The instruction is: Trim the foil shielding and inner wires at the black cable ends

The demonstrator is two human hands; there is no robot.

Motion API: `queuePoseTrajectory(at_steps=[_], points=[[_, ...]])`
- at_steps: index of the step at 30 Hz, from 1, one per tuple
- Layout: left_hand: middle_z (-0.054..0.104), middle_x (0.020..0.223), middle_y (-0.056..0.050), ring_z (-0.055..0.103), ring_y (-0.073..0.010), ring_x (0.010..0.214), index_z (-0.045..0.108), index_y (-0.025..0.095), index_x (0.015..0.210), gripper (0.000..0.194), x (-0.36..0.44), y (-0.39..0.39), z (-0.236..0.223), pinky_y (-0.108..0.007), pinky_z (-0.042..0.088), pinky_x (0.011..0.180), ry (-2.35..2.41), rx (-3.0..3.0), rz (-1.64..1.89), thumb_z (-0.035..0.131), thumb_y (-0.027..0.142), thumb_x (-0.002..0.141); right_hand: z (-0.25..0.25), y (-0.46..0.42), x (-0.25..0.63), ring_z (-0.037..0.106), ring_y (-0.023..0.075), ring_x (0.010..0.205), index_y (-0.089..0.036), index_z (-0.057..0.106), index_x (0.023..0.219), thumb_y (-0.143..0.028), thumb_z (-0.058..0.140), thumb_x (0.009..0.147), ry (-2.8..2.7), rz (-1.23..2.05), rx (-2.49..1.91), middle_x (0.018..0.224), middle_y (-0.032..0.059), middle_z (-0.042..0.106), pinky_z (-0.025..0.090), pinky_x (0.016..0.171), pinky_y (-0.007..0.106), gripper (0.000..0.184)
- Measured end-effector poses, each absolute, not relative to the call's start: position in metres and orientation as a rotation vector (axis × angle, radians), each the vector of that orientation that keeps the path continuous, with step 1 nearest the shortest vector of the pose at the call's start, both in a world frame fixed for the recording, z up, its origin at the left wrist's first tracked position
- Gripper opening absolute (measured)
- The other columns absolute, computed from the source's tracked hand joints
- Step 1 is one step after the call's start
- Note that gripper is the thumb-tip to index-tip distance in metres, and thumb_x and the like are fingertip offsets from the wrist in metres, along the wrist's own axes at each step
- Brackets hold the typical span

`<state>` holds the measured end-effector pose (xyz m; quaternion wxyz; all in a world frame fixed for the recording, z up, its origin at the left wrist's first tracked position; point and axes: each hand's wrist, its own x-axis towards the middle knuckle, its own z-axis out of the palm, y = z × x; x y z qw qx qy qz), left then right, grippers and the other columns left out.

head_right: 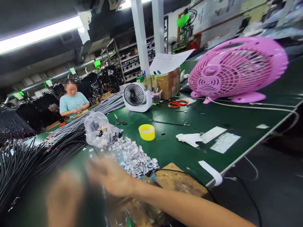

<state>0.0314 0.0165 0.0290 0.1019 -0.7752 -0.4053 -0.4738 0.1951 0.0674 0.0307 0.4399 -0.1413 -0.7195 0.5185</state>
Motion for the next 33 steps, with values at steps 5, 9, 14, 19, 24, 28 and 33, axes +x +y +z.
queuePoseTrajectory(at_steps=[5, 9, 14, 19, 24, 28, 33], points=[[0.051, 0.053, 0.005, 0.054, -0.0082, 0.049, 0.044, 0.021, 0.066, 0.021, 0.038, 0.005, 0.034, -0.015, 0.046, 0.046, -1.313, -2.139, -1.454, 0.052, 0.011, 0.082, 0.027, 0.065, 0.197, 0.052, 0.0142, 0.07, -0.015, 0.057, 0.099, -0.048, 0.047, 0.087, -1.789, 0.954, -0.477, 0.08, 0.0035, 0.06, 0.043, 0.063, 0.026, 0.037], [0.052, 0.055, 0.005, 0.054, -0.0083, 0.048, 0.046, 0.022, 0.068, 0.02, 0.038, 0.005, 0.03, -0.017, 0.047, 0.045, -1.218, -2.083, -1.479, 0.053, 0.007, 0.08, 0.024, 0.064, 0.198, 0.056, 0.0164, 0.075, -0.017, 0.062, 0.092, -0.036, 0.042, 0.092, -1.861, 0.754, -0.52, 0.084, 0.0058, 0.064, 0.045, 0.069, 0.028, 0.028], [0.055, 0.057, 0.005, 0.055, -0.0087, 0.049, 0.048, 0.022, 0.071, 0.02, 0.038, 0.005, 0.028, -0.018, 0.047, 0.047, -1.203, -2.04, -1.479, 0.055, 0.004, 0.078, 0.022, 0.065, 0.198, 0.052, 0.014, 0.064, -0.015, 0.065, 0.081, -0.038, 0.043, 0.093, -1.928, 0.766, -0.495, 0.069, 0.0034, 0.061, 0.044, 0.061, 0.025, 0.034], [0.059, 0.055, 0.002, 0.056, -0.0113, 0.047, 0.052, 0.022, 0.066, 0.018, 0.034, 0.005, 0.031, -0.021, 0.045, 0.044, -1.166, -1.969, -1.273, 0.054, 0.01, 0.08, 0.023, 0.065, 0.198, 0.049, 0.0131, 0.061, -0.015, 0.066, 0.076, -0.04, 0.042, 0.093, -1.917, 0.766, -0.503, 0.065, 0.0025, 0.059, 0.041, 0.058, 0.024, 0.039], [0.061, 0.055, 0.001, 0.056, -0.0107, 0.046, 0.054, 0.021, 0.065, 0.019, 0.035, 0.004, 0.03, -0.02, 0.044, 0.044, -1.165, -1.939, -1.165, 0.053, 0.01, 0.081, 0.025, 0.066, 0.196, 0.042, 0.0112, 0.054, -0.014, 0.061, 0.067, -0.038, 0.04, 0.093, -1.975, 0.791, -0.456, 0.056, -0.0006, 0.051, 0.033, 0.05, 0.023, 0.042], [0.06, 0.054, 0.003, 0.055, -0.009, 0.045, 0.051, 0.022, 0.068, 0.019, 0.04, 0.007, 0.026, -0.018, 0.044, 0.043, -1.158, -1.869, -1.211, 0.052, 0.012, 0.084, 0.027, 0.066, 0.195, 0.039, 0.0102, 0.052, -0.015, 0.056, 0.059, -0.037, 0.04, 0.093, -1.963, 0.796, -0.456, 0.053, -0.0022, 0.045, 0.029, 0.049, 0.023, 0.043], [0.06, 0.056, 0.003, 0.055, -0.0085, 0.047, 0.051, 0.021, 0.072, 0.015, 0.039, 0.007, 0.024, -0.017, 0.044, 0.046, -1.157, -1.868, -1.191, 0.052, 0.012, 0.084, 0.027, 0.066, 0.196, 0.039, 0.0102, 0.051, -0.014, 0.057, 0.061, -0.038, 0.039, 0.092, -1.959, 0.81, -0.465, 0.053, -0.0018, 0.046, 0.029, 0.048, 0.023, 0.044]])
